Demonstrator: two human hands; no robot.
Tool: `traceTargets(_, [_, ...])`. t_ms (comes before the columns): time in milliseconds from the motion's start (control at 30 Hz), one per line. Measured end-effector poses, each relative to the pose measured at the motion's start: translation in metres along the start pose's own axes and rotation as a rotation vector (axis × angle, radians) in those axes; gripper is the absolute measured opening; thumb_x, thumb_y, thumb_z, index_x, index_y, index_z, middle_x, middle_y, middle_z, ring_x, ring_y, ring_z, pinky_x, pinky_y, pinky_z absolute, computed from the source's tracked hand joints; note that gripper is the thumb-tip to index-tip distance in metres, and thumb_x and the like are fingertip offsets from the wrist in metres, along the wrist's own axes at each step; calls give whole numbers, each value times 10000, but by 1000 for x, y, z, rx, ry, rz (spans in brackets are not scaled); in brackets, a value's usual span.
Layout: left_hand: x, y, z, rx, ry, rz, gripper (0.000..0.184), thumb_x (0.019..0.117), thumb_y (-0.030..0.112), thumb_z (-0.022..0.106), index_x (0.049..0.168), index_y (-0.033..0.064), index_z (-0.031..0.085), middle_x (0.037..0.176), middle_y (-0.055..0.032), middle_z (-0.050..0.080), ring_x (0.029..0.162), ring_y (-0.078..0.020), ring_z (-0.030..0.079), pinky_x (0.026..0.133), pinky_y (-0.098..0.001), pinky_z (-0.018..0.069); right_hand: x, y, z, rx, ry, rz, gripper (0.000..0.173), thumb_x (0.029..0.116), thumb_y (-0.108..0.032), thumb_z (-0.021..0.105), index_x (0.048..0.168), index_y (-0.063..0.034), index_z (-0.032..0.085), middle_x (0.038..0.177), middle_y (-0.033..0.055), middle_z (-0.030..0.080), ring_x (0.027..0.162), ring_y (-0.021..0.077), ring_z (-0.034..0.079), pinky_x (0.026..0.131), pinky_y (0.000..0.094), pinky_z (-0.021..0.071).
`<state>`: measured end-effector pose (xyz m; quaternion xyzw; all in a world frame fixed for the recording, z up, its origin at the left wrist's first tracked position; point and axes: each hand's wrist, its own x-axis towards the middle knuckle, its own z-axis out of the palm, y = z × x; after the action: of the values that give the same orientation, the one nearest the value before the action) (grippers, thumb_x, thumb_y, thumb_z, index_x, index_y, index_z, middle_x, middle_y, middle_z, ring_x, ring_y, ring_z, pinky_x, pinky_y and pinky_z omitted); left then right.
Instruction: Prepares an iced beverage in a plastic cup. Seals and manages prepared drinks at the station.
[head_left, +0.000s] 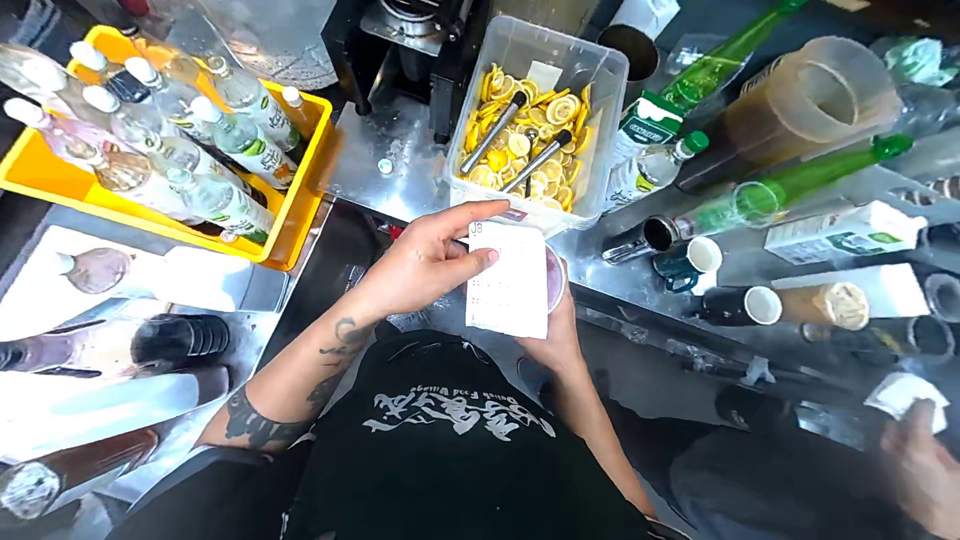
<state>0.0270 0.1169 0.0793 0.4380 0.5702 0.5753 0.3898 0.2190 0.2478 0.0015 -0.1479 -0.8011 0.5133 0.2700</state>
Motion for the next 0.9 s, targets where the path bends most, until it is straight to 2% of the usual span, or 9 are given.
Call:
traceTargets(100, [-6, -1, -18, -71, 40, 12, 580, 973, -23, 655, 1512, 1, 443, 1190, -128, 730, 918, -202, 763, 794, -319, 667, 11, -4, 16, -17, -27, 22, 1022, 666, -237, 906, 1495, -20, 349, 1327, 46, 623, 1197, 44, 620, 1029, 280, 550])
traceTargets(233, [-15, -6, -46, -147, 99, 35, 610, 943, -55, 678, 1503, -19, 438, 1166, -145, 736, 887, -216, 764, 760, -323, 668, 28, -12, 39, -21, -86, 62, 1059, 661, -213, 914, 1523, -56, 319, 1353, 26, 608, 1212, 36, 609, 1043, 280, 542])
traceTargets(367, [-25, -6, -76, -198, 142, 24, 626, 925, -61, 699, 1497, -16, 448, 1140, -162, 740, 848, -239, 766, 700, -332, 671, 47, -17, 64, 1, -153, 10, 1105, 690, -263, 917, 1558, -46, 269, 1409, 55, 572, 1268, 78, 585, 1076, 313, 530])
traceTargets(533, [-37, -3, -109, -181, 224, 4, 613, 914, -40, 724, 1476, -1, 482, 1107, -154, 749, 744, -224, 754, 596, -309, 652, 68, -26, 95, 47, -202, -10, 1137, 704, -299, 917, 1582, -62, 234, 1461, 49, 528, 1317, 77, 542, 1116, 305, 494])
traceTargets(633, [-41, -5, -127, -174, 239, 13, 621, 912, -35, 728, 1480, 4, 480, 1101, -151, 748, 712, -215, 745, 554, -297, 638, 78, -31, 110, 45, -206, -36, 1160, 696, -300, 912, 1590, -33, 222, 1474, 51, 517, 1326, 58, 527, 1128, 276, 472])
traceTargets(767, [-39, -9, -143, -159, 254, 17, 639, 896, -18, 756, 1477, 7, 492, 1094, -143, 743, 701, -201, 733, 548, -286, 631, 89, -30, 125, 64, -167, -76, 1132, 706, -302, 916, 1568, 14, 255, 1474, 86, 517, 1335, 91, 535, 1133, 299, 482])
traceTargets(833, [-33, -8, -146, -153, 256, 13, 637, 896, -13, 759, 1475, 8, 495, 1080, -135, 747, 684, -197, 732, 527, -279, 625, 95, -29, 128, 102, -154, -88, 1194, 699, -279, 921, 1600, 0, 189, 1504, 110, 494, 1347, 132, 537, 1138, 338, 489])
traceTargets(900, [-25, -10, -147, -150, 264, 4, 629, 896, -8, 760, 1470, 14, 503, 1060, -122, 755, 658, -190, 725, 502, -275, 614, 103, -24, 128, 194, -152, -93, 1324, 678, -183, 931, 1647, -76, 35, 1545, 120, 454, 1359, 180, 539, 1139, 393, 499])
